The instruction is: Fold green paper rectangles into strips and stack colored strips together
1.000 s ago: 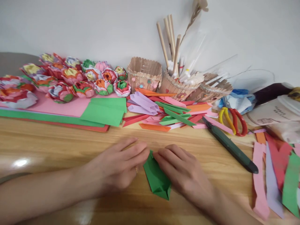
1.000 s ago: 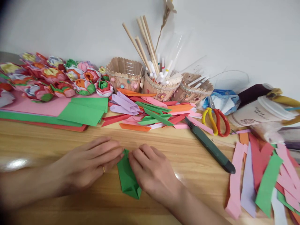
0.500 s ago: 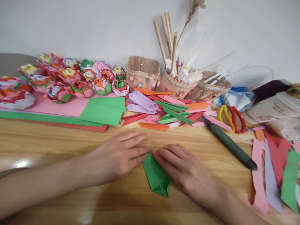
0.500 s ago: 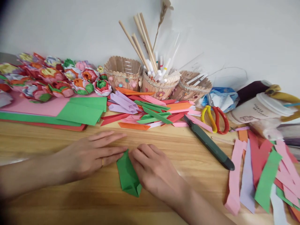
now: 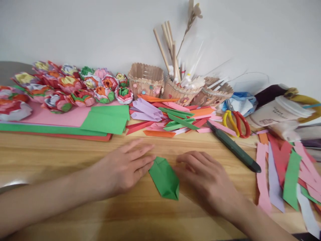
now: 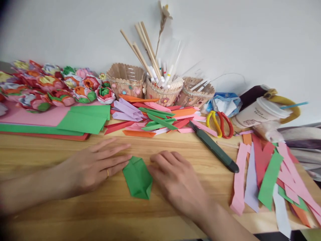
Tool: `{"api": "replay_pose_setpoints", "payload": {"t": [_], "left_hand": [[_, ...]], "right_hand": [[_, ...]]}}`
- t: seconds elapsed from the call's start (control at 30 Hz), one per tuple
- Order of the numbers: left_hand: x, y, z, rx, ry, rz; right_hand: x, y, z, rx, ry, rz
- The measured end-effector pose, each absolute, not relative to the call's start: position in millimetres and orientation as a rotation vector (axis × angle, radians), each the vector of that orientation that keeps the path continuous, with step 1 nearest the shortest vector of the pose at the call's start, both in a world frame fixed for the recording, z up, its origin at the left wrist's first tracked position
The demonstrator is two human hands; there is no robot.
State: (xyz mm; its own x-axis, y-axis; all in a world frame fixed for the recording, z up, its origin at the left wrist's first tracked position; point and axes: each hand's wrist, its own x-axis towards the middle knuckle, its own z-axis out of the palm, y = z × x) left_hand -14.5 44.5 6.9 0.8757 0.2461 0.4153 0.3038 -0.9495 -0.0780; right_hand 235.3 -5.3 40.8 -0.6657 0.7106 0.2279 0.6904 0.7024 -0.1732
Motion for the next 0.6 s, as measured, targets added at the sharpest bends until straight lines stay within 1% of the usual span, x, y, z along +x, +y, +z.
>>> {"api": "replay_pose_setpoints", "payload": {"t": [0.13, 0.27, 0.37, 0.43, 0.6], "left_hand": [[-15, 36, 11, -2.736, -0.507, -0.658], [-14, 29, 13, -2.677, -0.511, -0.652], [-12, 29, 14, -2.726, -0.475, -0.729], [-10, 30, 15, -2.778, -0.47, -0.761], [-11, 34, 12, -2.948, -0.4, -0.612]], "right_hand": [[246, -22, 40, -1.286, -2.428, 0.128], [241, -28, 33, -1.29, -2.446, 0.134], [237, -21, 29, -1.239, -2.475, 0.138], [236, -15, 29, -1.201, -2.506, 0.197], [242, -2, 35, -1.171, -2.549, 0.425]]}}
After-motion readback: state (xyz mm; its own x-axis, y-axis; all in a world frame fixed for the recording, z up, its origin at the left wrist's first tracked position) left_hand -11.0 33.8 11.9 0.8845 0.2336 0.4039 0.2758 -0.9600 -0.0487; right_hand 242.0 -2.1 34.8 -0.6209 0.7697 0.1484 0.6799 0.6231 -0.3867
